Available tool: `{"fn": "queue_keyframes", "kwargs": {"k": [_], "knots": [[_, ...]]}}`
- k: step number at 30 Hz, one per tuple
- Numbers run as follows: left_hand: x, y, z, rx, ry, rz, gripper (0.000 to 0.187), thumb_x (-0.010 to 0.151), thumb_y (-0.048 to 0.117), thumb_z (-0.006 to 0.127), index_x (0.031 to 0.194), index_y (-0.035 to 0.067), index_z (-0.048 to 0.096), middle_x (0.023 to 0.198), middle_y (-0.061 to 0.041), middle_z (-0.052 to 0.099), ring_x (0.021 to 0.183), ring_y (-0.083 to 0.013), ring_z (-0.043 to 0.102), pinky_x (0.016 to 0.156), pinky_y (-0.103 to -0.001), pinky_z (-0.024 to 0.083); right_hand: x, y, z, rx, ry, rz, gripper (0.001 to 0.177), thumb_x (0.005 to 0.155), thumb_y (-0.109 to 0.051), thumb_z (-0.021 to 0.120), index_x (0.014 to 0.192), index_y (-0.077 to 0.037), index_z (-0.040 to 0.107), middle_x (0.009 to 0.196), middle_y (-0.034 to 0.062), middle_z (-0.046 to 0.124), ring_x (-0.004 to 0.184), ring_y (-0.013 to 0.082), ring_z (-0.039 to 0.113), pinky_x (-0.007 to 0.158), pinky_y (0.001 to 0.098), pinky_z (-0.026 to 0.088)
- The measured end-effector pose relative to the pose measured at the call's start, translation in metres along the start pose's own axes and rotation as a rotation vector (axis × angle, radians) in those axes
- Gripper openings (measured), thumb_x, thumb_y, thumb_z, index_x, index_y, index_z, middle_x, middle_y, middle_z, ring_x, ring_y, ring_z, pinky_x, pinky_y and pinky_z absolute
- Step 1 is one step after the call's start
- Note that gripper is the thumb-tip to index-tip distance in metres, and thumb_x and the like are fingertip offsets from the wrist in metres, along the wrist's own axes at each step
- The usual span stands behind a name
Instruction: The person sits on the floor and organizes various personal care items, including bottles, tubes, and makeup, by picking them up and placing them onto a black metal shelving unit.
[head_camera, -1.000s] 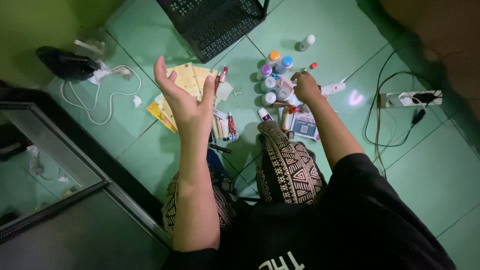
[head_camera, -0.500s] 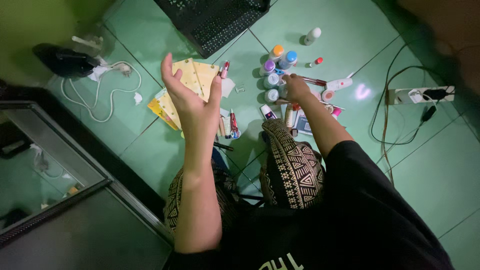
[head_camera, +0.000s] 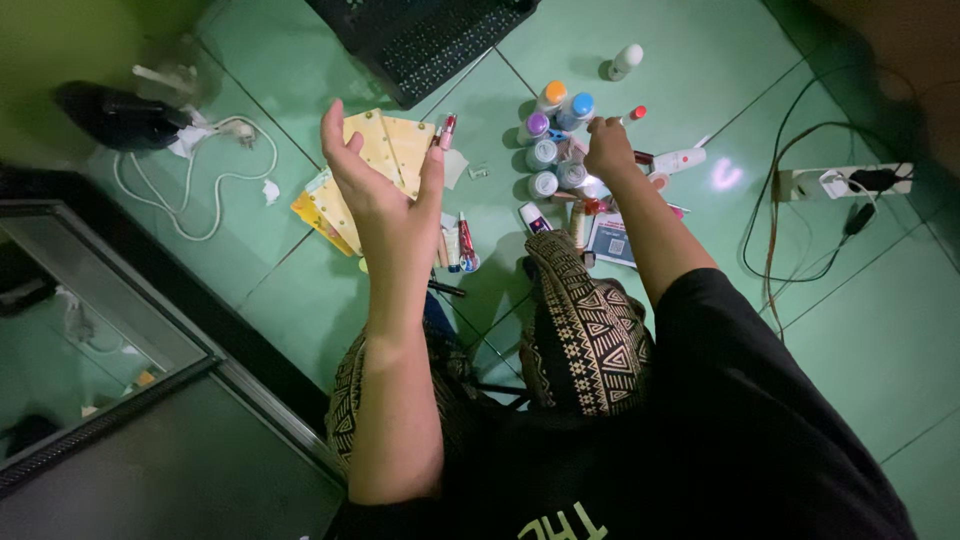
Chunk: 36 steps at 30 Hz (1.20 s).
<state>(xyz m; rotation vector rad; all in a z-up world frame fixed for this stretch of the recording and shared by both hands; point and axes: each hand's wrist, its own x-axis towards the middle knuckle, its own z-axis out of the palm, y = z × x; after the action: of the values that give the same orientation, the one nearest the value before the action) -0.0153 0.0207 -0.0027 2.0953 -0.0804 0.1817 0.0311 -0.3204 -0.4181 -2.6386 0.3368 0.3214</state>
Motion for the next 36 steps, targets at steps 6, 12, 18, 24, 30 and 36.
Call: {"fn": "queue_keyframes", "kwargs": {"k": [6,12,18,24,30,36], "knots": [[0.002,-0.002,0.003,-0.024,0.015,-0.016,0.088,0.102,0.021,0.077,0.163,0.006,0.016,0.167,-0.027,0.026,0.152,-0.0427,0.039,0.125,-0.054,0.035,-0.017,-0.002,0.000,0.011,-0.179,-0.065,0.056,0.074,-0.012,0.083,0.126,-0.008,0.062,0.127,0.0247,0.059,0.117,0.0434,0.060,0.099,0.0478,0.050],[0.003,-0.005,0.004,-0.032,0.013,-0.024,0.090,0.102,0.024,0.078,0.163,0.006,0.015,0.165,-0.029,0.025,0.151,-0.0437,0.038,0.123,-0.052,0.038,-0.033,-0.012,0.019,-0.056,-0.149,-0.205,0.064,0.073,-0.026,0.087,0.130,-0.011,0.065,0.124,0.0229,0.065,0.118,0.0415,0.062,0.100,0.0478,0.051],[0.000,-0.002,0.003,-0.052,0.031,-0.011,0.089,0.102,0.021,0.079,0.163,0.005,0.016,0.166,-0.029,0.026,0.152,-0.0434,0.040,0.127,-0.053,0.034,-0.040,-0.017,0.013,0.029,-0.174,-0.177,0.085,0.061,-0.037,0.096,0.133,-0.007,0.060,0.124,0.0224,0.064,0.111,0.0414,0.064,0.095,0.0485,0.053],[0.001,-0.002,0.002,-0.064,0.029,-0.016,0.089,0.101,0.020,0.079,0.162,0.005,0.016,0.166,-0.028,0.027,0.152,-0.0421,0.039,0.126,-0.051,0.036,-0.041,-0.017,0.013,0.027,-0.194,-0.170,0.090,0.057,-0.036,0.097,0.134,-0.007,0.060,0.124,0.0217,0.065,0.112,0.0406,0.064,0.095,0.0476,0.053],[0.000,-0.004,0.004,-0.066,0.031,0.026,0.086,0.104,0.018,0.078,0.163,0.005,0.017,0.166,-0.027,0.027,0.154,-0.0415,0.039,0.131,-0.052,0.032,-0.050,-0.024,0.006,0.041,-0.185,-0.154,0.095,0.058,-0.037,0.097,0.139,-0.007,0.058,0.128,0.0215,0.062,0.116,0.0394,0.063,0.098,0.0455,0.053],[0.001,-0.005,0.002,-0.052,0.031,0.026,0.086,0.103,0.020,0.077,0.162,0.005,0.017,0.165,-0.028,0.028,0.152,-0.0422,0.039,0.128,-0.051,0.034,-0.052,-0.043,-0.006,-0.033,-0.220,-0.102,0.089,0.061,-0.029,0.094,0.138,-0.007,0.055,0.134,0.0201,0.056,0.121,0.0413,0.056,0.087,0.0469,0.053]]}}
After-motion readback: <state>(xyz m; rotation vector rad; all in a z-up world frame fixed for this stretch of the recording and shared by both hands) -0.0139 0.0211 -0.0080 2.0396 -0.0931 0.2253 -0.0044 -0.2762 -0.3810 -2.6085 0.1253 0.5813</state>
